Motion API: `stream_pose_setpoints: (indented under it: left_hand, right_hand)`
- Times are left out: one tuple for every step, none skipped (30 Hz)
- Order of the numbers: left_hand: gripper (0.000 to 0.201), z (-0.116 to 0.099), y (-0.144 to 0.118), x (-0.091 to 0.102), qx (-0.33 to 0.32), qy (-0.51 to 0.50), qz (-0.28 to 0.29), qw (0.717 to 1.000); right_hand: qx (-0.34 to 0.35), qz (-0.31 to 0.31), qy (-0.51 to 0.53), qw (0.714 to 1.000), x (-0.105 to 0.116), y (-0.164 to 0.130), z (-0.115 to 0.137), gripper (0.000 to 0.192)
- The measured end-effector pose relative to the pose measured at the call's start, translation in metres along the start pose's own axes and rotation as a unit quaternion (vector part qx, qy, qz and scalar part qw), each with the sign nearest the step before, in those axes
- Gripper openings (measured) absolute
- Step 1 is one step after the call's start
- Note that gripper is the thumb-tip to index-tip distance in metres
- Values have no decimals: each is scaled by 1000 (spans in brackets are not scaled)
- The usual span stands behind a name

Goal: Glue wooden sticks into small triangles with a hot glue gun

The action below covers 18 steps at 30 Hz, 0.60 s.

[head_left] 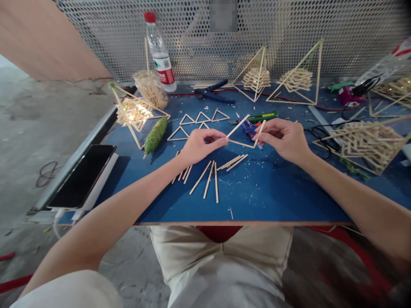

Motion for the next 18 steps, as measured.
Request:
stream_pose_setpoints:
  left_hand:
    - [28,0,0,0,0,3,1,1000]
    - [28,0,0,0,1,5,2,1000]
    - [27,-1,0,0,1,6,3,1000]
    - [27,-1,0,-1,0,7,5,1000]
    - [26,-1,0,-1,0,9,6,1000]
    - [26,-1,0,-1,-1,11,8,1000]
    - [26,-1,0,-2,-2,14,11,1000]
    - [26,-1,0,-2,-2,18,14,1000]
    - [26,-1,0,-2,-3,23,16,1000]
    - [25,0,0,-2,-3,30,18,999]
    - [25,0,0,-3,-6,41,20,999]
    - [24,0,0,-3,-11,56,23,998]
    - [24,0,0,-4,-18,75,27,997]
    - [23,0,0,-4,-27,98,31,994]
    - [22,0,0,-5,-37,121,35,991]
    - [21,0,0,-6,-45,142,38,988]
    - [20,0,0,-7,-52,160,41,985]
    - [20,0,0,-8,-57,173,45,982]
  right_hand:
    - [1,2,-1,1000,0,0,-2,33]
    - [2,3,-1,1000,0,0,-3,32]
    - [3,4,0,1000,0,1,-4,31]
    - [4,5,0,1000,1,1,-4,31]
    - [5,6,-2,1000,1,0,-5,30]
    - [5,7,-7,1000,1,0,-5,30]
    - [4,8,-13,1000,1,0,-6,30]
    - [3,10,-20,1000,1,0,-7,30]
    - [1,14,-28,1000,1,0,-8,30]
    - [-2,18,-36,999,1,-1,-10,30]
    - [-5,25,-44,999,1,-1,-12,30]
    - [-8,31,-51,998,0,-1,-15,30]
    - [-10,39,-59,997,0,-2,-17,30]
    - [-11,45,-66,997,-1,-2,-19,30]
    - [-12,50,-74,996,-1,-2,-21,30]
    - [-13,54,-80,995,-2,-1,-23,30]
    - [-15,56,-85,995,-2,-1,-24,30]
    - [-17,58,-87,994,-3,-1,-26,30]
Point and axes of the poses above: each hand's wrist, its own y-axis towards the middle knuckle, its own x-axis out of the back of the hand, z = x × y, the point moved 6 cm from there along y, towards the middle knuckle, and after that the axes turned 6 degrees about x, right-handed, at the moved point
